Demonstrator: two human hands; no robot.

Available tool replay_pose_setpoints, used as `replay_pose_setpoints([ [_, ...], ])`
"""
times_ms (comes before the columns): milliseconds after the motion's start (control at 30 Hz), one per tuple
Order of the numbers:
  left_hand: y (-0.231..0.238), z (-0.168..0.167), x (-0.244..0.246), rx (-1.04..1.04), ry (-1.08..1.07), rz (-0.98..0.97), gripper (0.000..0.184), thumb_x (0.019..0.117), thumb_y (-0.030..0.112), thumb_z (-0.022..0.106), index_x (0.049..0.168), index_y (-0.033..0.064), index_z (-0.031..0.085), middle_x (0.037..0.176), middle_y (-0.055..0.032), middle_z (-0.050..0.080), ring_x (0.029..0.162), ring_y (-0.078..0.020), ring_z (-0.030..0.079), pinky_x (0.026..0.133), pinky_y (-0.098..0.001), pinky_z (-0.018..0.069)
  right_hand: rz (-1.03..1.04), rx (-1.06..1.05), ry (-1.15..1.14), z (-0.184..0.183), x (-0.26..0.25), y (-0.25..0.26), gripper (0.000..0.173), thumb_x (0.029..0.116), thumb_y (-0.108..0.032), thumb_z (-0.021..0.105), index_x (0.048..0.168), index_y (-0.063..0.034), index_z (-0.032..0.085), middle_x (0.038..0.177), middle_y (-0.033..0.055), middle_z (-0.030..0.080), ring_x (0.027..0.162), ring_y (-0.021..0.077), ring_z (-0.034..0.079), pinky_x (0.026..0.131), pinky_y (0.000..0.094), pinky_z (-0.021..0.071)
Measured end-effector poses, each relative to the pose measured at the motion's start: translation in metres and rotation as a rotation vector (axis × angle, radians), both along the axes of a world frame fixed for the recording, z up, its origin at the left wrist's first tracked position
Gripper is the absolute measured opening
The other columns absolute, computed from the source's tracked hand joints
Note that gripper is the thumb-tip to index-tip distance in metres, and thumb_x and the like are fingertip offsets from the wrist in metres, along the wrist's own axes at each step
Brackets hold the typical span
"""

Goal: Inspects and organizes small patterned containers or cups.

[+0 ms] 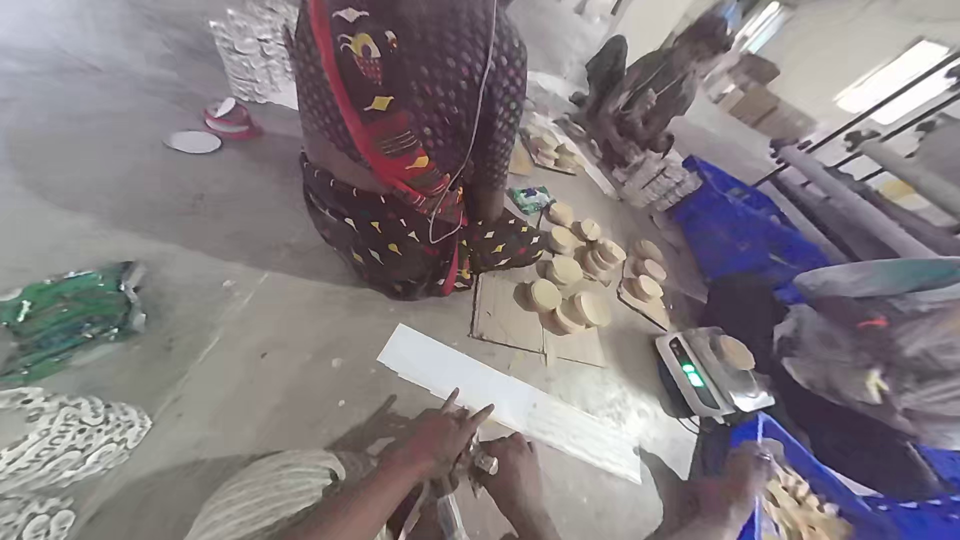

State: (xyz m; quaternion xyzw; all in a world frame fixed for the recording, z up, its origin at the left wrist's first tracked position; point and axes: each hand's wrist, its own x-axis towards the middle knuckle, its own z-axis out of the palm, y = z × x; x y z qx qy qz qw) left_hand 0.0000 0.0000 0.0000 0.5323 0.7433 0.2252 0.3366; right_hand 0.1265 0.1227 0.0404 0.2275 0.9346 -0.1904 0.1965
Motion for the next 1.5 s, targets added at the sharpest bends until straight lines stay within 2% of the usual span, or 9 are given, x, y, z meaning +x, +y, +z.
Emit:
replay_pose_setpoints([
  [67,-0.01,-0.001,0.008,0.066,-0.067,0.182,0.109,0.0782,0.001,0.08,0.165,0.0081,0.015,0.156,-0.0294,0.041,0.15,-0.0443,0.032,0.125,-0.0654,0.0044,-0.079,0.037,0.2,-0.014,0.012,-0.006,0.037,0.081,-0.036,0.08,0.104,-0.0074,0.081,0.102,0.0133,0.077,0.108,0.0373,0.067,0.097,0.0576,0.0458],
  [167,-0.028,0.022,0.031,-0.06,-0.313,0.606,0.118,0.0783,0.015,0.083,0.163,0.0021,0.002,0.162,-0.0245,0.031,0.147,-0.0376,0.04,0.118,-0.0543,0.0346,-0.3,0.055,0.31,-0.017,0.028,-0.024,0.038,0.0797,-0.036,0.081,0.099,-0.0034,0.08,0.095,0.0156,0.077,0.1,0.0406,0.069,0.093,0.0595,0.0494],
  [300,-0.029,0.004,0.073,-0.055,-0.917,1.024,0.074,0.096,0.025,0.073,0.153,-0.0002,0.033,0.143,-0.0256,0.053,0.13,-0.0351,0.056,0.108,-0.049,0.0476,-0.492,0.078,0.272,-0.02,0.035,-0.051,0.037,0.08,-0.035,0.082,0.1,-0.0038,0.079,0.097,0.0161,0.076,0.101,0.0413,0.069,0.09,0.0617,0.0505],
  [433,-0.012,-0.007,0.067,-0.11,-0.849,0.965,0.064,0.0993,0.027,0.069,0.148,-0.0031,0.042,0.141,-0.0277,0.052,0.128,-0.0371,0.055,0.106,-0.0504,0.0468,-0.551,-0.052,0.26,-0.025,0.036,-0.046,0.035,0.0856,-0.032,0.079,0.107,-0.0046,0.079,0.105,0.0159,0.076,0.108,0.0403,0.067,0.093,0.0593,0.0503],
  [600,-0.01,-0.006,0.059,-0.173,-0.704,0.895,0.048,0.0967,0.031,0.072,0.129,-0.0027,0.063,0.128,-0.0236,0.064,0.125,-0.0352,0.058,0.109,-0.0545,0.0421,-0.835,-0.757,0.312,-0.05,0.046,-0.013,0.052,0.0929,-0.018,0.075,0.135,0.0054,0.055,0.117,0.021,0.068,0.104,0.0258,0.068,0.095,0.0446,0.0544],
  [767,-0.009,-0.006,0.063,-0.181,-0.712,0.906,0.045,0.0959,0.026,0.073,0.127,-0.0041,0.063,0.123,-0.0241,0.066,0.119,-0.0351,0.061,0.105,-0.0544,0.0458,-0.86,-1.016,0.209,-0.047,0.044,0.004,0.023,0.0987,-0.008,0.065,0.117,0.0053,0.061,0.093,0.009,0.068,0.079,0.0118,0.066,0.077,0.0304,0.0572],
  [1133,-0.018,-0.003,0.068,-0.088,-0.775,0.974,0.043,0.0964,0.02,0.072,0.129,-0.0057,0.061,0.124,-0.0237,0.064,0.118,-0.0314,0.061,0.104,-0.0488,0.0475,-0.858,-0.841,0.458,-0.045,0.053,-0.008,0.011,0.0951,-0.004,0.067,0.086,0.0005,0.062,0.069,0.0005,0.061,0.062,0.0057,0.059,0.063,0.0252,0.0519],
  [1367,-0.035,-0.013,0.09,0.062,-0.679,1.063,0.023,0.0953,0.013,0.071,0.105,-0.0071,0.069,0.095,-0.018,0.068,0.09,-0.0249,0.064,0.086,-0.0462,0.052,-0.826,-0.818,0.485,-0.044,0.059,-0.029,0.016,0.1,-0.008,0.061,0.105,0.0059,0.066,0.082,0.0059,0.068,0.071,0.0075,0.065,0.071,0.0272,0.0559],
  [1500,-0.034,-0.009,0.093,0.049,-0.71,1.115,0.023,0.0987,0.015,0.068,0.103,-0.0072,0.07,0.096,-0.018,0.069,0.09,-0.0246,0.064,0.085,-0.046,0.0518,-0.865,-0.727,0.461,-0.044,0.056,-0.032,0.023,0.1024,-0.013,0.06,0.09,0.0036,0.07,0.072,0.0035,0.066,0.064,0.0078,0.06,0.066,0.0291,0.0524],
])
